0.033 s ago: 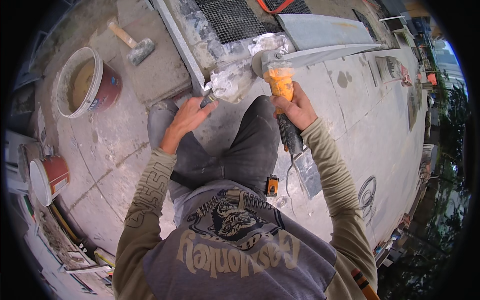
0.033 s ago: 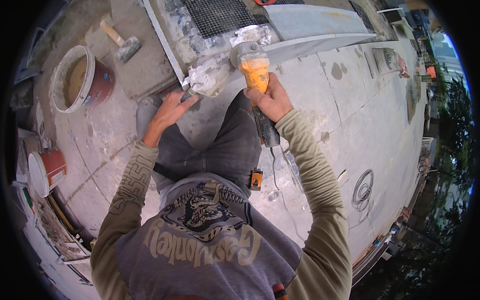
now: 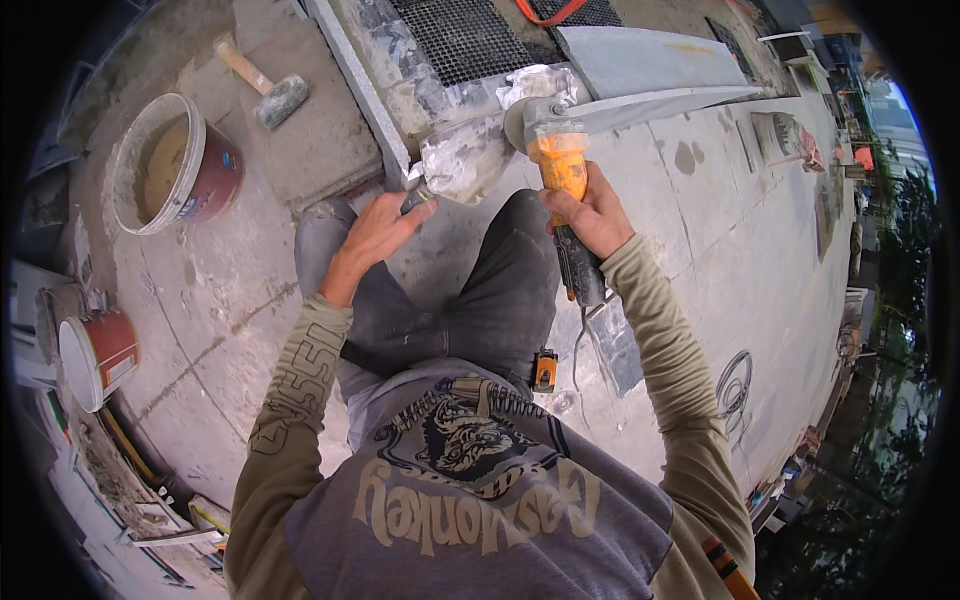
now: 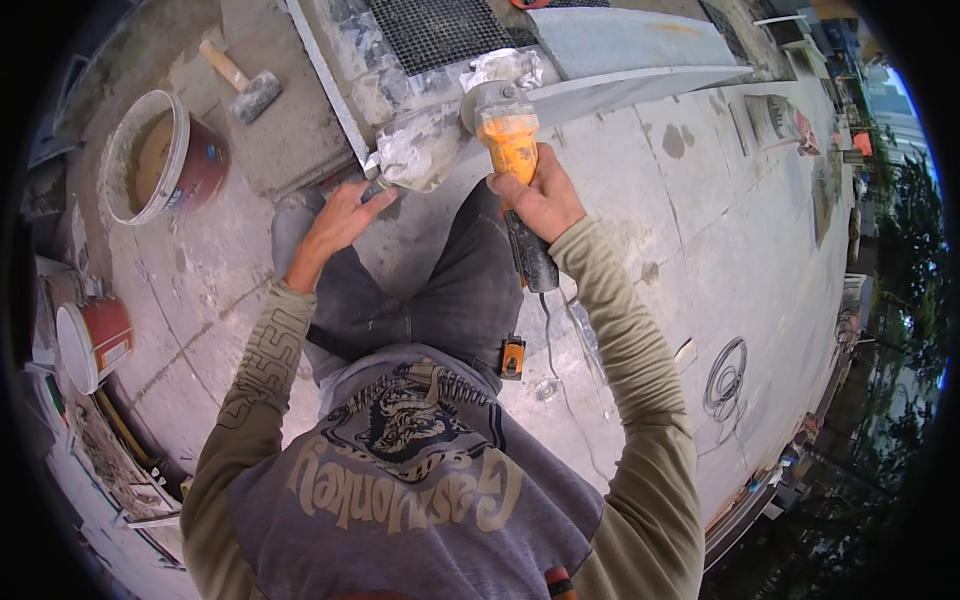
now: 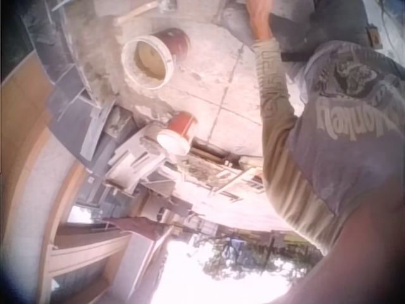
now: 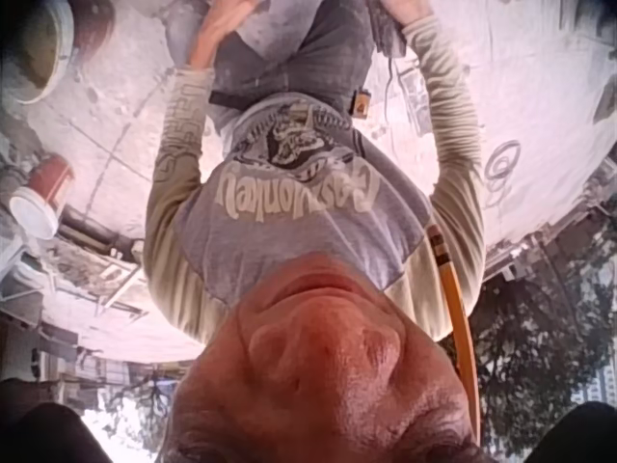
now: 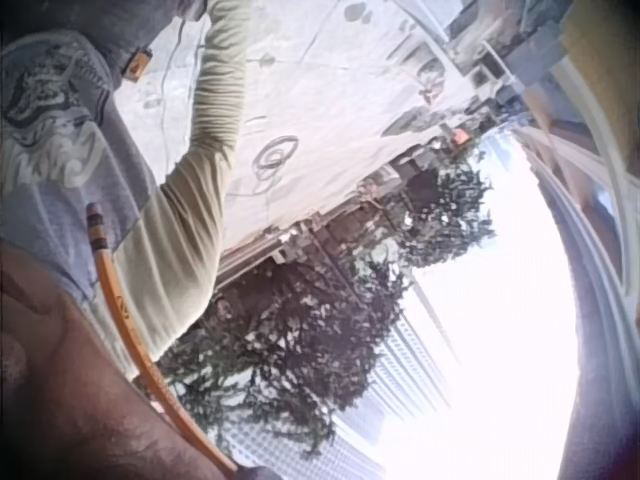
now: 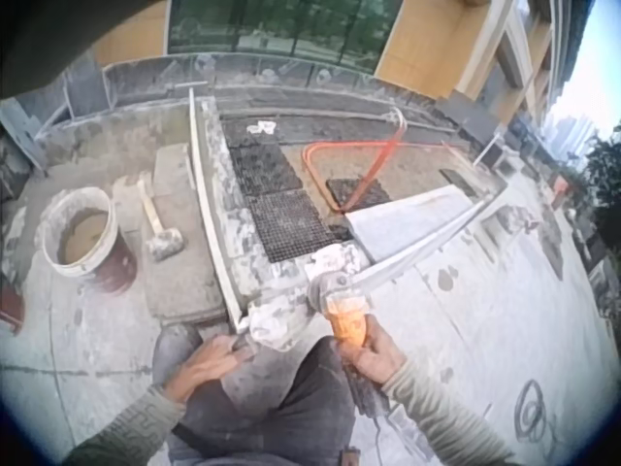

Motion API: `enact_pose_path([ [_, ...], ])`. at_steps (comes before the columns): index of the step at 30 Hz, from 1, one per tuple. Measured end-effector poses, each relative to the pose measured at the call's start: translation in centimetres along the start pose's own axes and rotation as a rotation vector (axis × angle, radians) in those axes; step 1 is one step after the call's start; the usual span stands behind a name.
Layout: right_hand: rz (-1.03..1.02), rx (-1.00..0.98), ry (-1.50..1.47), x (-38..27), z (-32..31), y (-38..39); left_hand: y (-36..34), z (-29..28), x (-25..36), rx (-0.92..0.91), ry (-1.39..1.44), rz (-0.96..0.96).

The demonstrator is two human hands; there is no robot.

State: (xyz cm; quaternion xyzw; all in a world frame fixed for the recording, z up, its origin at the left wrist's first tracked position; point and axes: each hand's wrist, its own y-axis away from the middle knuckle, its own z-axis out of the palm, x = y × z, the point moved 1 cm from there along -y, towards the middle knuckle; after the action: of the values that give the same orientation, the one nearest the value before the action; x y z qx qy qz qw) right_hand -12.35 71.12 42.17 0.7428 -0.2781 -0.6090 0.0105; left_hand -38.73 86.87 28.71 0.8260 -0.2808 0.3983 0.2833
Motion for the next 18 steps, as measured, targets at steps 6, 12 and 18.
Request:
enact_pose_path([
  [6, 0.012, 0.032, -0.007, -0.2, -0.9, -1.2, 0.1, 0.0, 0.2, -0.012, 0.016, -0.029],
  [12, 0.025, 0.041, -0.013, -0.5, -0.5, -1.3, -0.1, 0.1, -0.3, -0.008, -0.023, -0.019],
  [18, -0.002, -0.01, -0.014, -0.3, 0.9, -0.8, 0.2, -0.1, 0.4, -0.016, 0.036, -0.016],
])
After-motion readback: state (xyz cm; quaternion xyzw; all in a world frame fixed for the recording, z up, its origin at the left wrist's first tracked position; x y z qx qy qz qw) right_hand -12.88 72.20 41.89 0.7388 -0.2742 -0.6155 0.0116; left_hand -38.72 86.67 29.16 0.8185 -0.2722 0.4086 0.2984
